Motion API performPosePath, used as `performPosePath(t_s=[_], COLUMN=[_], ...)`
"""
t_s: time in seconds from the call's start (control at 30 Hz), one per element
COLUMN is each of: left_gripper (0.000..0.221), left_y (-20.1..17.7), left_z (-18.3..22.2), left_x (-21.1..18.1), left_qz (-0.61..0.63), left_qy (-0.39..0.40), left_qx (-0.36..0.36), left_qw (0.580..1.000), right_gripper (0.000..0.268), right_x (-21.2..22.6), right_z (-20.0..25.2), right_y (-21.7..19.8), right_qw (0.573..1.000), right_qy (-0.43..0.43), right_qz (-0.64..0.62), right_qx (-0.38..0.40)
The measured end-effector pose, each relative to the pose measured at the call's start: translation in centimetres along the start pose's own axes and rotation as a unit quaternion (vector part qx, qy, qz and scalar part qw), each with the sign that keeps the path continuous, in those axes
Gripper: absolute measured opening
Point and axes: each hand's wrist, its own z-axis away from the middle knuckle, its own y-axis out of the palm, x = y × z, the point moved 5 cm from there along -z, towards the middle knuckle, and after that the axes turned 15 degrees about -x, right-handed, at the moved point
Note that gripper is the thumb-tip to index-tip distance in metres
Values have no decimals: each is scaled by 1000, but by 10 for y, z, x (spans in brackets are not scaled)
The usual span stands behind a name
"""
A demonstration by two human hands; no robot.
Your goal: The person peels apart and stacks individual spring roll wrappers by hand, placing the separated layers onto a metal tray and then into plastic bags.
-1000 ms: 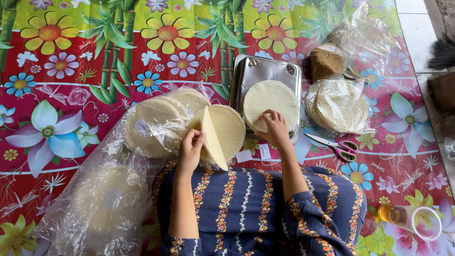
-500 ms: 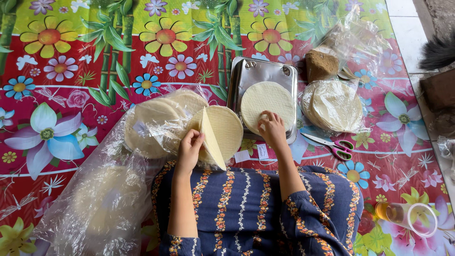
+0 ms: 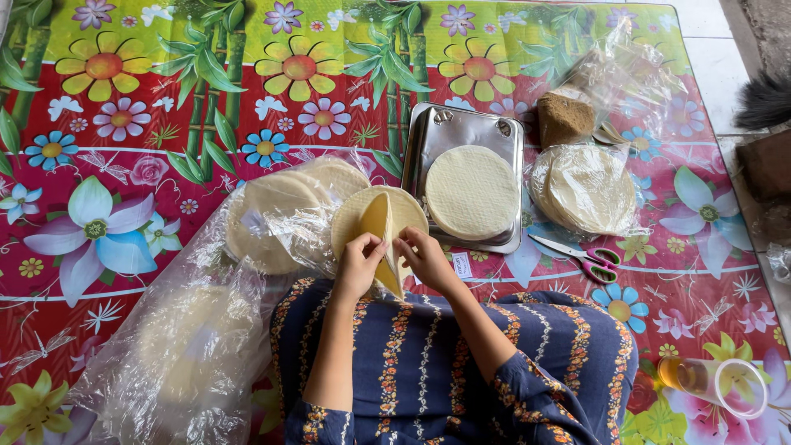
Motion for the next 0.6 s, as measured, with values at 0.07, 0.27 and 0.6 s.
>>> performPosePath(t_s=[0.07, 0.27, 0.6], left_gripper=[23, 26, 32], left_y=[2, 5, 24], left_z=[1, -1, 5], left_x=[-5, 5, 28], left_qz=[-12, -11, -130], left_qy=[1, 7, -28], left_qx=[2, -65, -19], left_qw=[1000, 998, 991], right_gripper=[23, 17, 16], right_x=[-11, -65, -104], right_z=[-1, -7, -11], right_y=[-4, -3, -17], right_qw=[999, 981, 973], right_qy=[38, 125, 84], right_qz=[-3, -116, 12], right_qx=[-21, -93, -214])
